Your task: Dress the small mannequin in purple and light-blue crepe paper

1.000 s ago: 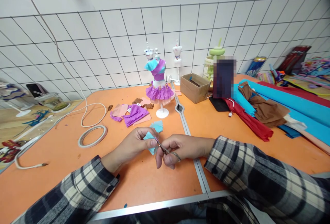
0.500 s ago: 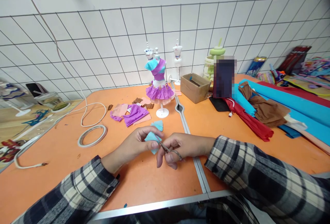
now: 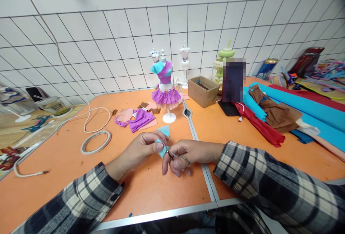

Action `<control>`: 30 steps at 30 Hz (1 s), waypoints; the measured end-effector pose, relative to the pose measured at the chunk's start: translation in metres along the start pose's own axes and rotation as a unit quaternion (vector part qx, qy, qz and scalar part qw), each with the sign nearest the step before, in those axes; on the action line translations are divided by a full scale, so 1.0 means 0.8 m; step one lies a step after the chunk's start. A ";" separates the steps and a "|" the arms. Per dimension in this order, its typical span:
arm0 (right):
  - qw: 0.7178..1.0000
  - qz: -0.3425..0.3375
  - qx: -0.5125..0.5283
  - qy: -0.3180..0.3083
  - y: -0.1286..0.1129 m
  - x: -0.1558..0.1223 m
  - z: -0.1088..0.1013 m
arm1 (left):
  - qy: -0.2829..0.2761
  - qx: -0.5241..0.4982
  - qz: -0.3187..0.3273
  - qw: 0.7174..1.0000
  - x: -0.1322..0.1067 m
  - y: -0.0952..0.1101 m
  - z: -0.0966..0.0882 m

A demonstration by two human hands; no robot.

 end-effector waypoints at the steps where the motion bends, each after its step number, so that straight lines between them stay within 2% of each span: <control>1: 1.000 -0.001 0.003 0.003 0.000 0.000 0.000 | 0.002 -0.004 0.000 1.000 0.000 -0.001 -0.001; 20: 1.000 0.022 0.005 0.018 0.003 0.003 0.002 | -0.019 0.078 0.022 0.997 0.002 0.003 -0.001; 25: 1.000 0.023 0.013 0.004 0.007 0.005 0.002 | -0.028 0.111 0.035 0.993 0.001 0.006 0.002; 30: 0.999 0.026 0.024 0.026 0.008 0.006 0.002 | -0.026 0.131 0.054 0.990 0.000 0.007 0.003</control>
Point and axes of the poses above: each hand's wrist, its own x-axis towards the middle knuckle, its own z-axis out of the palm, y = z × x, the point moved 4 cm from there along x, towards the middle knuckle, and after that the axes turned 14 degrees about y, right-handed, at the moved point
